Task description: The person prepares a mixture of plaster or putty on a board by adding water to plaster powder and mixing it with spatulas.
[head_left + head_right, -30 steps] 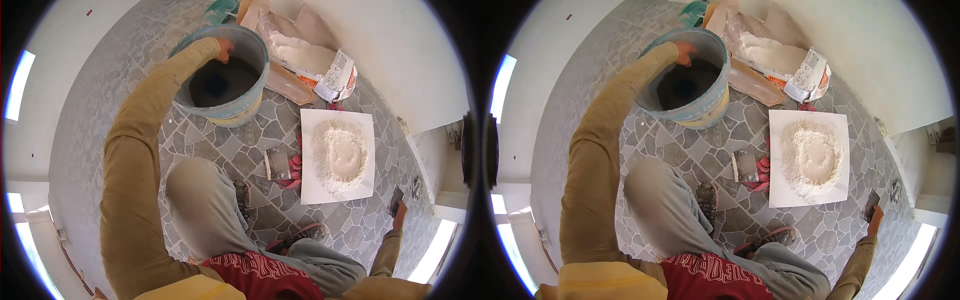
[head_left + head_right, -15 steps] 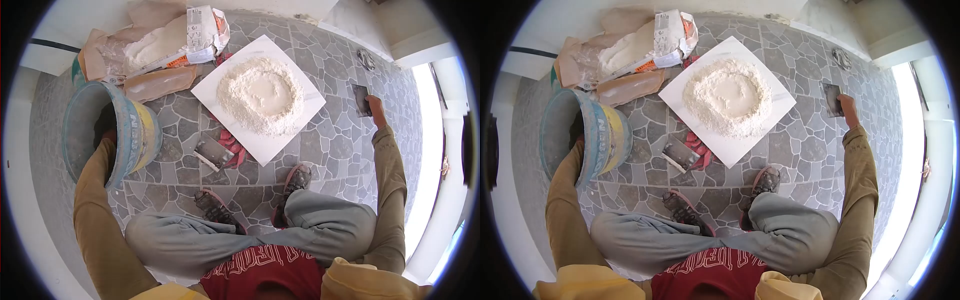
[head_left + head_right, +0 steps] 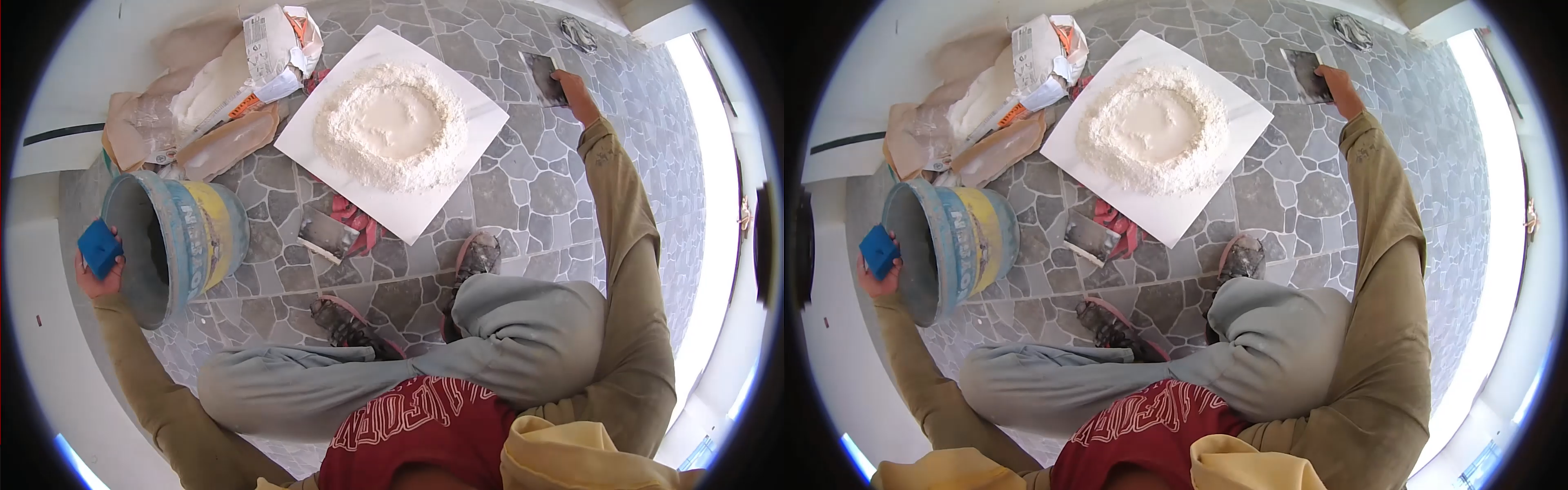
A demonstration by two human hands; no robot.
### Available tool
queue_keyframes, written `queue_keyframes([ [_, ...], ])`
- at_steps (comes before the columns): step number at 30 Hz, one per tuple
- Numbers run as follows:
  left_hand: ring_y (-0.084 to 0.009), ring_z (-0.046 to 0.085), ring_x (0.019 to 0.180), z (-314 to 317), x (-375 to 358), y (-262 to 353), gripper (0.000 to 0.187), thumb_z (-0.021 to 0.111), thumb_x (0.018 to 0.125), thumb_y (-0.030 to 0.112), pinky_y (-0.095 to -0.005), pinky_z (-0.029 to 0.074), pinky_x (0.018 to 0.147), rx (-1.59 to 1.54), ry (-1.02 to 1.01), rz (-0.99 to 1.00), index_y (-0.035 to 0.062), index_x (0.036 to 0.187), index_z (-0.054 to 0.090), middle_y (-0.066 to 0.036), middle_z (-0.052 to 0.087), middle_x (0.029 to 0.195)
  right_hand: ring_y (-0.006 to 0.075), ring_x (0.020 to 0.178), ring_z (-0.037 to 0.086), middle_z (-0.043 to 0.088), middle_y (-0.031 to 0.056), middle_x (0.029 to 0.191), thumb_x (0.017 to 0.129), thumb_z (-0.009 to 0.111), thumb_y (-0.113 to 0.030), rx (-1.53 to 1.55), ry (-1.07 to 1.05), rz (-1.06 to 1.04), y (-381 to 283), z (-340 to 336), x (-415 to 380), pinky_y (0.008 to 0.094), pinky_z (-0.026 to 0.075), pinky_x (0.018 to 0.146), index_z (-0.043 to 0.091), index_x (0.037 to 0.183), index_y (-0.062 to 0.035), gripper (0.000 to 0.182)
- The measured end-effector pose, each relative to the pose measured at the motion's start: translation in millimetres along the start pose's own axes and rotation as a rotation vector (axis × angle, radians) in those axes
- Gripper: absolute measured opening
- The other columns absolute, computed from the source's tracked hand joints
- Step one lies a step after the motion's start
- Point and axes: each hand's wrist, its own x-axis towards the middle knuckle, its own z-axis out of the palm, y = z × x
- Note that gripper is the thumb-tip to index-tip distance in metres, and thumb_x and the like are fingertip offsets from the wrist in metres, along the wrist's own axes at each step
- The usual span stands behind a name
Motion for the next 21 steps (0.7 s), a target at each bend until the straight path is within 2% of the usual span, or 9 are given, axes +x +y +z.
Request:
queue_keyframes([
  [2, -0.0395, 0.047, 0.126, 26, 5, 33, 0.074, 0.045, 0.097, 0.046, -0.0551, 0.053, 0.090, 0.126, 0.051, 0.094, 0.0066, 0.153, 0.018, -0.026, 0.036, 0.145, 0.0327, 0.094, 0.061, 0.064, 0.0124, 0.107, 0.062, 0.073, 0.008, 0.022, -0.059, 0.131, -16, 6, 7, 0.0360, 0.052, 0.084, 0.054, 0.122, -0.0108, 0.066],
  [5, -0.0381, 0.048, 0.127, 136, 40, 53, 0.077, 0.048, 0.097, 0.045, -0.0503, 0.056, 0.086, 0.256, -0.220, 0.064, 0.0047, 0.153, 0.015, -0.027, 0.036, 0.146, 0.0300, 0.101, 0.061, 0.063, 0.0112, 0.113, 0.066, 0.072, 0.005, 0.135, -0.006, 0.049, -9, 28, 13, 0.0344, 0.054, 0.084, 0.053, 0.129, -0.0114, 0.067],
  [8, -0.0350, 0.053, 0.123, 240, 93, 23, 0.080, 0.052, 0.094, 0.046, -0.0405, 0.060, 0.079, 0.342, -0.494, -0.052, 0.0050, 0.152, 0.017, -0.028, 0.040, 0.142, 0.0326, 0.103, 0.059, 0.059, 0.0127, 0.122, 0.061, 0.077, 0.005, 0.658, -0.125, 0.524, -15, 46, 20, 0.0350, 0.050, 0.092, 0.052, 0.131, -0.0098, 0.075],
  [9, -0.0331, 0.056, 0.119, 266, 114, 0, 0.083, 0.057, 0.092, 0.043, -0.0357, 0.059, 0.067, 0.331, -0.565, -0.095, 0.0043, 0.152, 0.015, -0.026, 0.040, 0.142, 0.0321, 0.105, 0.058, 0.059, 0.0120, 0.123, 0.064, 0.075, 0.003, 0.574, -0.131, 0.444, -24, 48, 25, 0.0346, 0.049, 0.094, 0.053, 0.130, -0.0102, 0.071],
  [12, -0.0242, 0.066, 0.098, 350, 181, -111, 0.078, 0.068, 0.085, 0.039, -0.0291, 0.054, 0.058, 0.353, -0.682, -0.312, 0.0067, 0.146, 0.034, -0.024, 0.056, 0.126, 0.0307, 0.111, 0.056, 0.058, 0.0099, 0.126, 0.075, 0.068, -0.002, 0.286, -0.141, 0.258, -44, 34, 22, 0.0334, 0.046, 0.098, 0.054, 0.129, -0.0111, 0.057],
  [14, -0.0202, 0.065, 0.095, 371, 210, -168, 0.074, 0.070, 0.083, 0.037, -0.0277, 0.051, 0.057, 0.414, -0.644, -0.398, 0.0125, 0.145, 0.038, -0.019, 0.058, 0.125, 0.0302, 0.113, 0.055, 0.058, 0.0092, 0.127, 0.078, 0.066, -0.004, 0.175, -0.152, 0.204, -41, 26, 15, 0.0330, 0.045, 0.100, 0.055, 0.128, -0.0114, 0.052],
  [18, -0.0085, 0.059, 0.076, 414, 226, -248, 0.058, 0.076, 0.079, 0.035, -0.0222, 0.044, 0.051, 0.651, -0.508, -0.437, 0.0214, 0.131, 0.055, -0.002, 0.063, 0.102, 0.0277, 0.119, 0.052, 0.057, 0.0090, 0.129, 0.089, 0.059, -0.015, 0.107, -0.180, 0.147, -12, 37, -2, 0.0318, 0.042, 0.102, 0.057, 0.126, -0.0102, 0.038],
  [20, -0.0069, 0.057, 0.069, 412, 250, -279, 0.053, 0.077, 0.079, 0.033, -0.0226, 0.042, 0.046, 0.749, -0.609, -0.510, 0.0204, 0.127, 0.057, 0.000, 0.062, 0.097, 0.0334, 0.109, 0.054, 0.060, 0.0092, 0.121, 0.059, 0.073, 0.006, 0.169, -0.058, 0.133, -25, 26, -15, 0.0374, 0.045, 0.097, 0.053, 0.129, -0.0119, 0.074],
  [21, -0.0067, 0.055, 0.064, 406, 264, -299, 0.048, 0.076, 0.081, 0.033, -0.0235, 0.041, 0.043, 0.804, -0.658, -0.499, 0.0182, 0.123, 0.058, 0.001, 0.060, 0.094, 0.0334, 0.109, 0.054, 0.060, 0.0092, 0.121, 0.059, 0.073, 0.006, 0.169, -0.057, 0.132, -25, 20, -14, 0.0374, 0.045, 0.097, 0.053, 0.129, -0.0119, 0.074],
])
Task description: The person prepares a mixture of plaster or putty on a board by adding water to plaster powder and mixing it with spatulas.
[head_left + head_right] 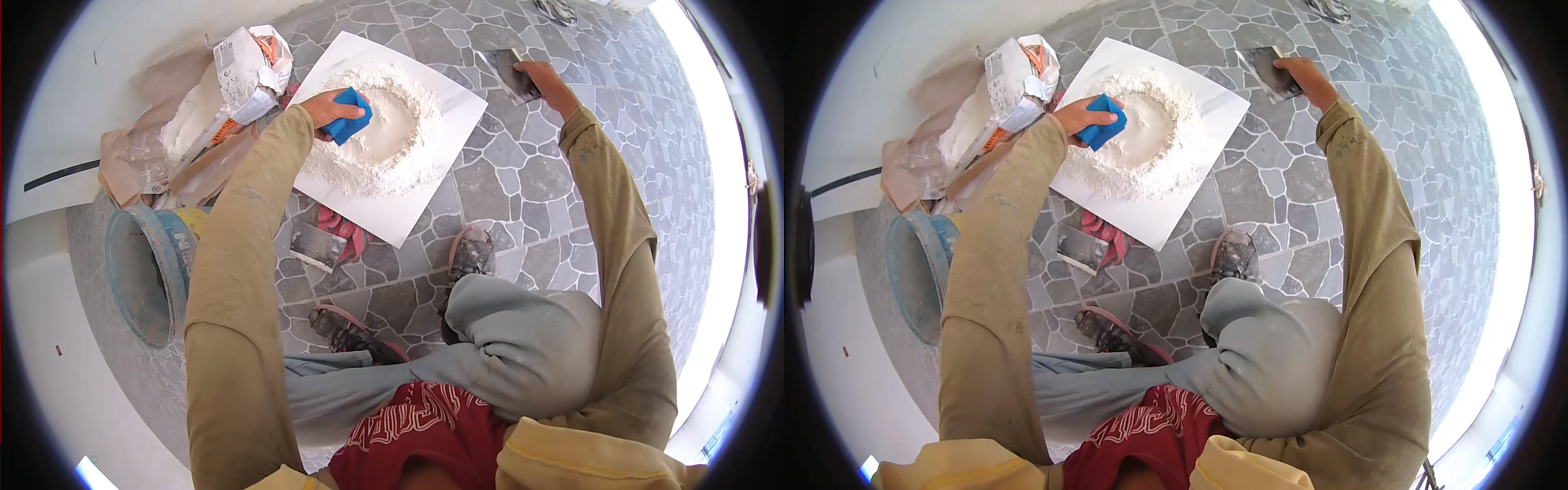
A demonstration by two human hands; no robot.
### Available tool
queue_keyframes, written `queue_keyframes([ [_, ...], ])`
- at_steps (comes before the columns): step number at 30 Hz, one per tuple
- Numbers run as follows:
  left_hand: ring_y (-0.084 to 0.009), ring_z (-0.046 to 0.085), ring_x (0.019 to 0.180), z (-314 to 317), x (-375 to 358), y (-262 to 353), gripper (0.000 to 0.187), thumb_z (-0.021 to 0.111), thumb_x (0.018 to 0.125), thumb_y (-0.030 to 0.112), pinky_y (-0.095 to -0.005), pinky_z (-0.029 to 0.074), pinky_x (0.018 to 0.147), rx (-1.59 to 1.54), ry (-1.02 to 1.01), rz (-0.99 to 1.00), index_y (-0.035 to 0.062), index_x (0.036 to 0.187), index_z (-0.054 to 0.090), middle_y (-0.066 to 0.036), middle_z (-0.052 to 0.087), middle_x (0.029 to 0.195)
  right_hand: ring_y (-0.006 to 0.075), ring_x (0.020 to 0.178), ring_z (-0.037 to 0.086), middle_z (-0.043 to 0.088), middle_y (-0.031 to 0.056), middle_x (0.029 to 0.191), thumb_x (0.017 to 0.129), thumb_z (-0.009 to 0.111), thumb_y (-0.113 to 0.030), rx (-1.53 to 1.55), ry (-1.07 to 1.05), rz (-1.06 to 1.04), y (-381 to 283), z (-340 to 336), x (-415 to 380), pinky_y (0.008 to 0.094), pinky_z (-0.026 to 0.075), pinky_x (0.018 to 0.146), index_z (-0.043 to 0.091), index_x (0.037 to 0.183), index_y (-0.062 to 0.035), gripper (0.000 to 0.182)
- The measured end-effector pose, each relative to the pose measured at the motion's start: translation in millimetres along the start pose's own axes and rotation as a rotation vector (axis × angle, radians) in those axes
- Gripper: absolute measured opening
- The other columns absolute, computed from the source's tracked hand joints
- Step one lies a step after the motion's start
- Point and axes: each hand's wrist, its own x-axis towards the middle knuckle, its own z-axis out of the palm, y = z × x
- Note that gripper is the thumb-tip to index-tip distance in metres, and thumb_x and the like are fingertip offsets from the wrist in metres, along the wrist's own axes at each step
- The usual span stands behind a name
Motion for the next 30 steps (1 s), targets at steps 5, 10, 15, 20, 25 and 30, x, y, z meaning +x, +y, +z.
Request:
queue_keyframes([
  [5, -0.0106, 0.055, 0.069, 13, 36, -28, 0.042, 0.071, 0.086, 0.028, -0.0285, 0.046, 0.054, 0.251, 0.086, 0.124, 0.0140, 0.123, 0.057, -0.001, 0.062, 0.092, 0.0255, 0.106, 0.056, 0.061, 0.0092, 0.117, 0.085, 0.060, -0.011, 0.858, -0.167, 0.716, 16, -1, -12, 0.0321, 0.051, 0.082, 0.059, 0.123, -0.0091, 0.038],
  [10, -0.0249, 0.063, 0.094, 18, 47, -30, 0.034, 0.065, 0.089, 0.027, -0.0371, 0.049, 0.085, 0.531, 0.202, 0.224, 0.0060, 0.116, 0.060, -0.014, 0.067, 0.103, 0.0197, 0.099, 0.058, 0.059, 0.0089, 0.114, 0.090, 0.056, -0.016, 0.322, 0.010, 0.286, 20, 17, -30, 0.0300, 0.052, 0.065, 0.064, 0.116, -0.0087, 0.028],
  [15, -0.0362, 0.064, 0.098, 22, 47, -18, 0.044, 0.055, 0.094, 0.040, -0.0412, 0.048, 0.087, 0.842, 0.312, 0.176, -0.0001, 0.112, 0.059, -0.024, 0.065, 0.108, 0.0224, 0.102, 0.057, 0.057, 0.0086, 0.113, 0.089, 0.056, -0.011, 0.611, -0.092, 0.520, -15, 3, -7, 0.0314, 0.053, 0.074, 0.062, 0.121, -0.0105, 0.032],
  [20, -0.0293, 0.064, 0.086, 29, 41, -8, 0.042, 0.055, 0.094, 0.039, -0.0379, 0.049, 0.078, 0.815, 0.299, 0.128, 0.0008, 0.110, 0.059, -0.018, 0.065, 0.098, 0.0168, 0.089, 0.060, 0.060, 0.0092, 0.110, 0.089, 0.061, -0.017, 0.532, 0.048, 0.403, -31, 16, 2, 0.0301, 0.051, 0.063, 0.066, 0.115, -0.0085, 0.028],
  [25, -0.0221, 0.062, 0.093, 27, 10, 0, 0.042, 0.064, 0.092, 0.035, -0.0336, 0.049, 0.083, 0.648, 0.371, 0.386, 0.0059, 0.121, 0.056, -0.013, 0.064, 0.103, 0.0228, 0.077, 0.063, 0.067, 0.0121, 0.093, 0.083, 0.071, -0.021, 0.713, -0.131, 0.675, -82, 17, 34, 0.0354, 0.051, 0.068, 0.062, 0.113, 0.0048, 0.040],
  [30, -0.0264, 0.053, 0.116, -22, -142, 45, 0.057, 0.074, 0.083, 0.039, -0.0366, 0.039, 0.103, 0.807, 0.569, 0.628, 0.0131, 0.131, 0.056, -0.013, 0.055, 0.125, 0.0177, 0.076, 0.062, 0.066, 0.0091, 0.093, 0.083, 0.068, -0.019, 0.652, -0.228, 0.858, -80, 28, 17, 0.0332, 0.050, 0.063, 0.061, 0.116, 0.0024, 0.041],
])
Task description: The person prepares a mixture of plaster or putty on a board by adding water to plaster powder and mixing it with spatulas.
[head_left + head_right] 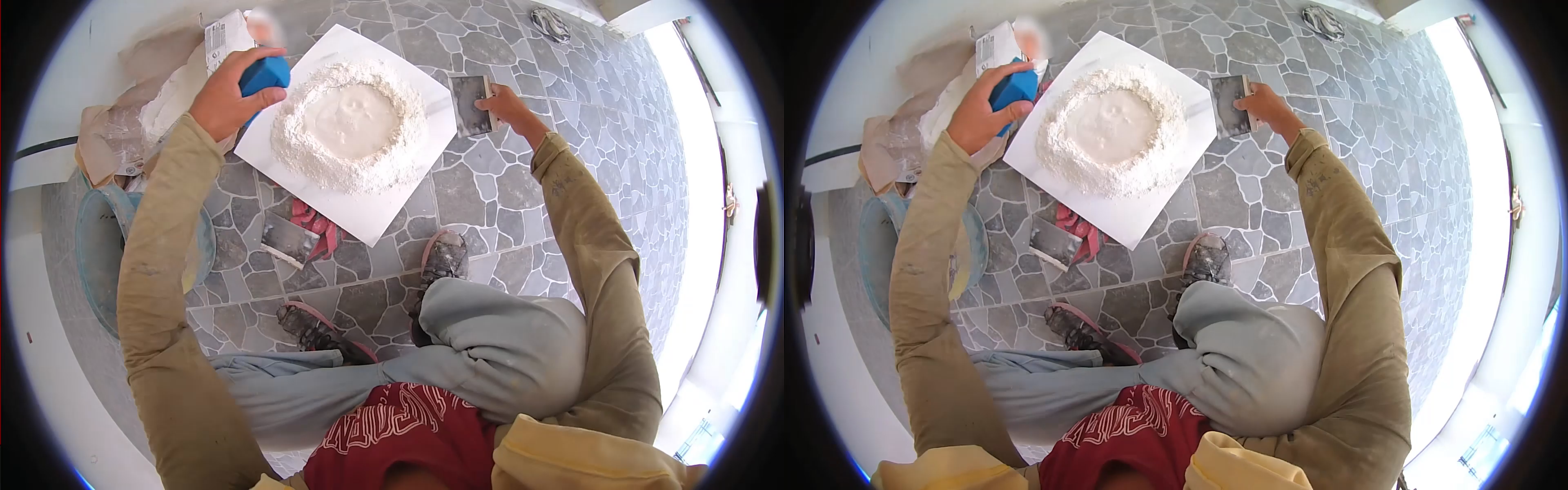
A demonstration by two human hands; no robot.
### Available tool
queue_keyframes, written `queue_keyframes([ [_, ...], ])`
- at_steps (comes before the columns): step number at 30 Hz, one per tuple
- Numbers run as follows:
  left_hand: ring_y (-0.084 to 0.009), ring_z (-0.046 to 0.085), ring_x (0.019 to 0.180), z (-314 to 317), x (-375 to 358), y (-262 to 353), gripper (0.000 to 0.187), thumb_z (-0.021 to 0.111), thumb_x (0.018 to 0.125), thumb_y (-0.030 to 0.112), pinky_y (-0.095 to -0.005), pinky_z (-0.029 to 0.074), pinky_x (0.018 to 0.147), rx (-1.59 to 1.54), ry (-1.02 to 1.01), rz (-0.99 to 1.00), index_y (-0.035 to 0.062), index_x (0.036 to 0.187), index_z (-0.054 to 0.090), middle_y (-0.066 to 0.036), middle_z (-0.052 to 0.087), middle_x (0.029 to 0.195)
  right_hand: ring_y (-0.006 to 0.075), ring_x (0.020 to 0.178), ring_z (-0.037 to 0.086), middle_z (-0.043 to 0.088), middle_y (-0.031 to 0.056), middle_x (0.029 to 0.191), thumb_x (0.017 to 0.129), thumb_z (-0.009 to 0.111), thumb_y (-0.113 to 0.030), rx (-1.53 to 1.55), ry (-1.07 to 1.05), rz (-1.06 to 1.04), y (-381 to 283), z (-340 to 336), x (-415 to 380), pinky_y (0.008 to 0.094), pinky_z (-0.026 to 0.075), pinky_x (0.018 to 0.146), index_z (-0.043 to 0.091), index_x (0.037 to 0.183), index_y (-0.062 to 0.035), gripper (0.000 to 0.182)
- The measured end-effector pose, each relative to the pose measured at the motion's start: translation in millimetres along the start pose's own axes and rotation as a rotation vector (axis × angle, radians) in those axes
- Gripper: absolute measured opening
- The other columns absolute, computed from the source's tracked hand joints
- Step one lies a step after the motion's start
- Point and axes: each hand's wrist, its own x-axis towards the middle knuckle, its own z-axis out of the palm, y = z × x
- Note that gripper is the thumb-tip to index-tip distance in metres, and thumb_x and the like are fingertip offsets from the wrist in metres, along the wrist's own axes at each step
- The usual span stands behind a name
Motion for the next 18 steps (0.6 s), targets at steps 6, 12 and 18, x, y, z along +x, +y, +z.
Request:
queue_keyframes([
  [6, -0.0212, 0.055, 0.114, -170, -125, -67, 0.055, 0.069, 0.088, 0.045, -0.0317, 0.043, 0.097, 0.157, 0.533, -0.419, 0.0178, 0.134, 0.056, -0.010, 0.056, 0.129, 0.0253, 0.086, 0.066, 0.068, 0.0155, 0.097, 0.079, 0.070, -0.019, -0.032, 0.049, -0.046, 24, 39, 18, 0.0390, 0.051, 0.074, 0.064, 0.110, 0.0037, 0.039],
  [12, -0.0207, 0.056, 0.116, -211, -248, -146, 0.058, 0.068, 0.086, 0.045, -0.0328, 0.045, 0.095, 0.336, 0.719, -0.629, 0.0154, 0.135, 0.056, -0.010, 0.057, 0.129, 0.0356, 0.090, 0.066, 0.068, 0.0230, 0.097, 0.077, 0.063, -0.017, -0.146, 0.181, -0.147, -14, 89, 42, 0.0419, 0.050, 0.079, 0.064, 0.111, 0.0041, 0.041],
  [18, -0.0233, 0.057, 0.114, -190, -261, -162, 0.068, 0.069, 0.083, 0.048, -0.0327, 0.044, 0.096, 0.182, 0.739, -0.949, 0.0130, 0.138, 0.052, -0.011, 0.059, 0.127, 0.0360, 0.090, 0.066, 0.068, 0.0232, 0.095, 0.077, 0.063, -0.019, -0.175, 0.123, -0.201, -49, 98, 35, 0.0431, 0.050, 0.078, 0.064, 0.111, 0.0009, 0.040],
])
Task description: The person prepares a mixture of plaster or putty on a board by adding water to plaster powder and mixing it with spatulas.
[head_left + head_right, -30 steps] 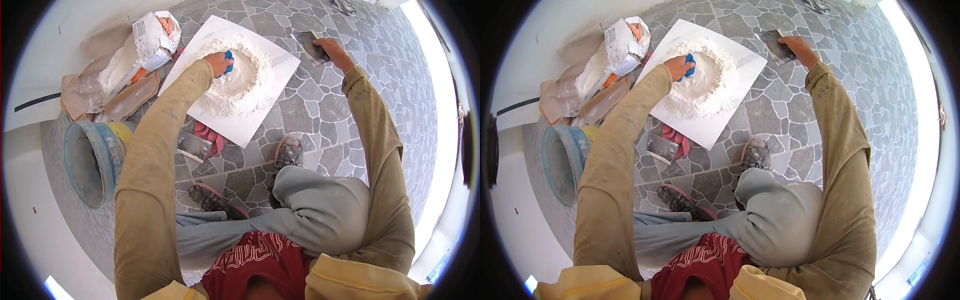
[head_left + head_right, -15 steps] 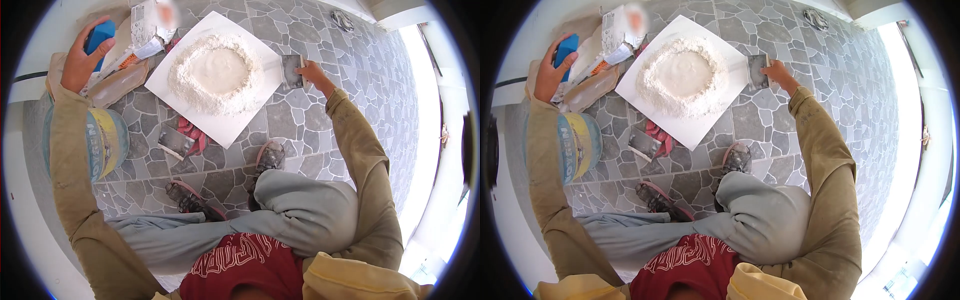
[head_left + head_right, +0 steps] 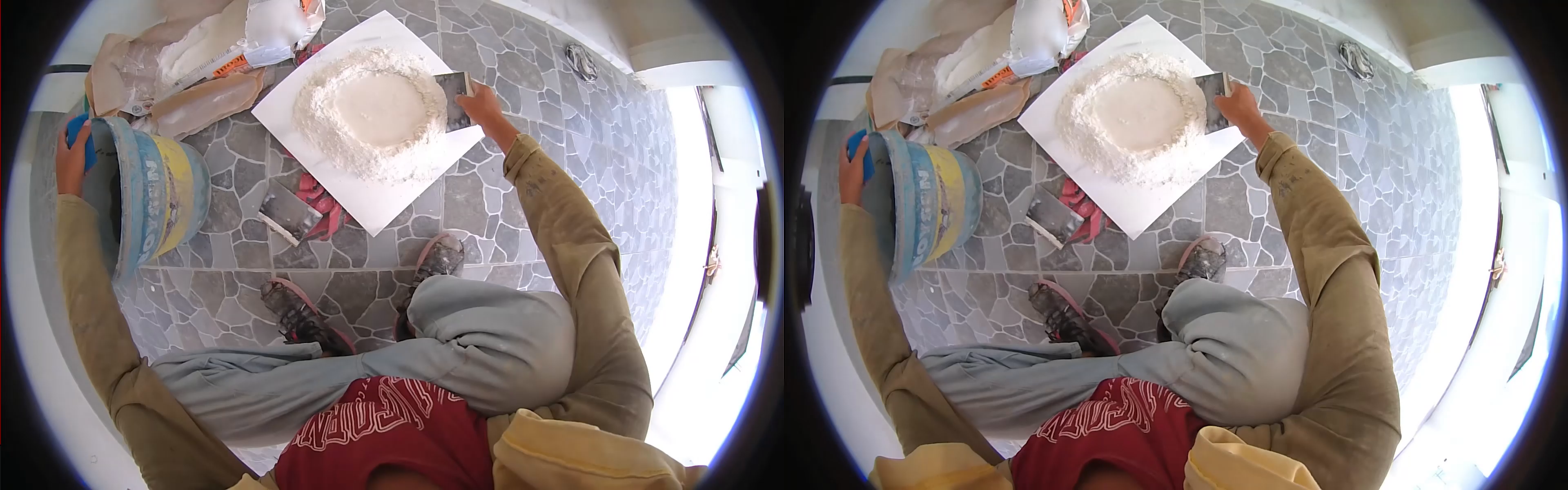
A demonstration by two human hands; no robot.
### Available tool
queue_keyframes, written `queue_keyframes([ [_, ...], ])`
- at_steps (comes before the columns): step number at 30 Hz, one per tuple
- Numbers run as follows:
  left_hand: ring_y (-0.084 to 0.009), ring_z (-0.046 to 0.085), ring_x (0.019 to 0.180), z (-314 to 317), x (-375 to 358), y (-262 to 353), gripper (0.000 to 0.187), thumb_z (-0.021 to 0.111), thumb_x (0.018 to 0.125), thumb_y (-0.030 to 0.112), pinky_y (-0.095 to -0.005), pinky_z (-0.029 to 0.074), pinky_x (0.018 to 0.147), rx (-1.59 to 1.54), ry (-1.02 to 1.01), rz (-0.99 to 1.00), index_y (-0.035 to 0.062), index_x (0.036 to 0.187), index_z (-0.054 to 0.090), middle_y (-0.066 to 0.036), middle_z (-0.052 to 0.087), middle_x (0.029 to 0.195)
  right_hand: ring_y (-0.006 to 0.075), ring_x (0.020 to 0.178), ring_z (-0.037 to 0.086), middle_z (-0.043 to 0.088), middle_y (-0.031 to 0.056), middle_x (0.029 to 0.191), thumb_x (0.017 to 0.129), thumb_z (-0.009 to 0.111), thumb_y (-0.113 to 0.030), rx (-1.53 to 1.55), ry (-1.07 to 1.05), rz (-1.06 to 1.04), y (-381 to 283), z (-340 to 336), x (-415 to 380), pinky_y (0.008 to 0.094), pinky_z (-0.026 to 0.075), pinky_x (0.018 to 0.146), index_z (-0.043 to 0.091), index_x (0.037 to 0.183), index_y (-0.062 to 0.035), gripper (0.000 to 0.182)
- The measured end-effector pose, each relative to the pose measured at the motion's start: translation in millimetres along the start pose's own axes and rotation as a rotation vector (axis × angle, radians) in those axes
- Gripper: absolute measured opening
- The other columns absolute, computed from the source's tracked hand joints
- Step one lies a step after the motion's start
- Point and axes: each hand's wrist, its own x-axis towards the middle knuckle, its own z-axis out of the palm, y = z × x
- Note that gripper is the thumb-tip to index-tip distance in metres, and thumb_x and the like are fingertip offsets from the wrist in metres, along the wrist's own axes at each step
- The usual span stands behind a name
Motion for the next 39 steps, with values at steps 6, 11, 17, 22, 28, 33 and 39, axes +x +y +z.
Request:
queue_keyframes([
  [6, -0.0324, 0.056, 0.119, 41, -10, -5, 0.069, 0.066, 0.085, 0.048, -0.0395, 0.042, 0.100, 0.134, 0.181, 0.192, 0.0123, 0.140, 0.048, -0.018, 0.057, 0.131, 0.0350, 0.084, 0.067, 0.069, 0.0210, 0.091, 0.078, 0.065, -0.021, -0.328, 0.003, -0.263, -51, -8, 2, 0.0419, 0.051, 0.076, 0.065, 0.109, -0.0010, 0.038],
  [11, -0.0353, 0.053, 0.121, 51, -31, 9, 0.067, 0.063, 0.087, 0.046, -0.0414, 0.040, 0.104, 0.164, 0.242, 0.251, 0.0055, 0.138, 0.048, -0.020, 0.056, 0.132, 0.0192, 0.079, 0.064, 0.068, 0.0119, 0.093, 0.085, 0.065, -0.016, 0.034, -0.133, -0.096, -40, -42, 26, 0.0352, 0.051, 0.071, 0.064, 0.113, 0.0020, 0.034],
  [17, -0.0335, 0.056, 0.114, 71, -35, -21, 0.056, 0.059, 0.093, 0.036, -0.0401, 0.041, 0.099, 0.020, 0.258, 0.205, -0.0081, 0.127, 0.050, -0.024, 0.056, 0.124, 0.0207, 0.081, 0.065, 0.069, 0.0128, 0.091, 0.079, 0.070, -0.012, 0.225, -0.106, 0.068, 38, -50, 78, 0.0343, 0.049, 0.073, 0.065, 0.112, 0.0064, 0.038],
  [22, -0.0331, 0.056, 0.113, 70, -42, -16, 0.057, 0.057, 0.094, 0.038, -0.0394, 0.042, 0.098, 0.002, 0.257, 0.210, -0.0102, 0.124, 0.050, -0.024, 0.057, 0.123, 0.0249, 0.083, 0.066, 0.070, 0.0159, 0.093, 0.076, 0.070, -0.018, 0.029, -0.079, -0.058, 14, -20, 110, 0.0354, 0.050, 0.074, 0.065, 0.113, 0.0029, 0.043],
  [28, -0.0358, 0.054, 0.118, 69, -43, -12, 0.071, 0.057, 0.092, 0.047, -0.0399, 0.039, 0.101, 0.044, 0.234, -0.020, -0.0137, 0.127, 0.046, -0.027, 0.054, 0.128, 0.0314, 0.087, 0.068, 0.070, 0.0193, 0.096, 0.076, 0.067, -0.020, -0.055, -0.176, -0.223, -38, 6, 103, 0.0396, 0.051, 0.080, 0.067, 0.114, -0.0028, 0.041],
  [33, -0.0359, 0.054, 0.118, 72, -36, -18, 0.072, 0.059, 0.091, 0.047, -0.0394, 0.040, 0.101, -0.001, 0.270, 0.022, -0.0135, 0.129, 0.045, -0.026, 0.054, 0.128, 0.0378, 0.094, 0.067, 0.069, 0.0217, 0.098, 0.077, 0.065, -0.020, -0.237, -0.077, -0.298, -77, 3, 69, 0.0432, 0.052, 0.084, 0.068, 0.112, -0.0084, 0.038],
  [39, -0.0243, 0.058, 0.106, 65, -46, 6, 0.060, 0.066, 0.088, 0.041, -0.0345, 0.044, 0.093, -0.289, 0.078, -0.063, -0.0093, 0.119, 0.056, -0.016, 0.061, 0.118, 0.0345, 0.080, 0.066, 0.069, 0.0192, 0.089, 0.076, 0.068, -0.024, -0.197, -0.054, -0.245, -67, -28, 50, 0.0422, 0.051, 0.073, 0.068, 0.109, -0.0062, 0.038],
])
